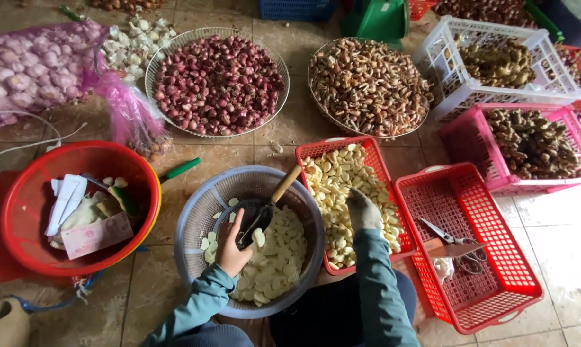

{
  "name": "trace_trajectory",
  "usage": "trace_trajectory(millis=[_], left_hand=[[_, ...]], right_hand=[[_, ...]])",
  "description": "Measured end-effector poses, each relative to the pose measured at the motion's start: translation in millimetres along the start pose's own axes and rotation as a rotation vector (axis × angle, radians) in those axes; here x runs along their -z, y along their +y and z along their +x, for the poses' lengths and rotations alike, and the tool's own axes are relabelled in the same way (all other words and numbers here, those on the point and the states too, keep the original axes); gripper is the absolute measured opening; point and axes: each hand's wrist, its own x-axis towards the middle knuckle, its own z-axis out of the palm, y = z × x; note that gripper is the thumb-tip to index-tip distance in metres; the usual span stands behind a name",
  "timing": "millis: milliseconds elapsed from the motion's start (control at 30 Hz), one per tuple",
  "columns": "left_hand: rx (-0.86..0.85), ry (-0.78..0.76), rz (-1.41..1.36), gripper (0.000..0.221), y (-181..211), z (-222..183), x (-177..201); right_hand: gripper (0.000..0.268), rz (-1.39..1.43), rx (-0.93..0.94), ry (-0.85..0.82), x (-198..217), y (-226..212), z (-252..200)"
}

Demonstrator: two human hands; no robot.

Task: Slicing garlic cloves using a handheld manual slicer into a plastic bowl while sitting on the floor.

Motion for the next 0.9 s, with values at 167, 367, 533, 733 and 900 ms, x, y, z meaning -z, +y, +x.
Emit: trace_trajectory(millis=[167,367,533,733,900], left_hand=[[0.130,-0.363,-0.477,0.103,64.8,7.3,11.5],[0.204,-0.349,-0.232,0.109,2.1,-8.4,-20.0],[0.076,-0.324,-0.084,0.111,26.3,0.7,-4.3],[0.003,-0.271,-0.008,0.111,7.5,-4.3,-11.1],[0.011,-0.288,-0.015,0.113,9.4,-3.2,-8.4]], right_hand=[[0.030,1.301,0.545,-0.303,-46.9,-35.3,-90.0],[0.016,1.534,0.449,-0.409,-61.3,-81.2,-179.9],[0.015,1.749,0.305,-0.478,-32.3,-120.2,-221.9],[0.047,0.752,0.745,-0.158,-89.7,-89.3,-166.1],[0.020,1.734,0.226,-0.542,-101.4,-111.3,-168.9]])
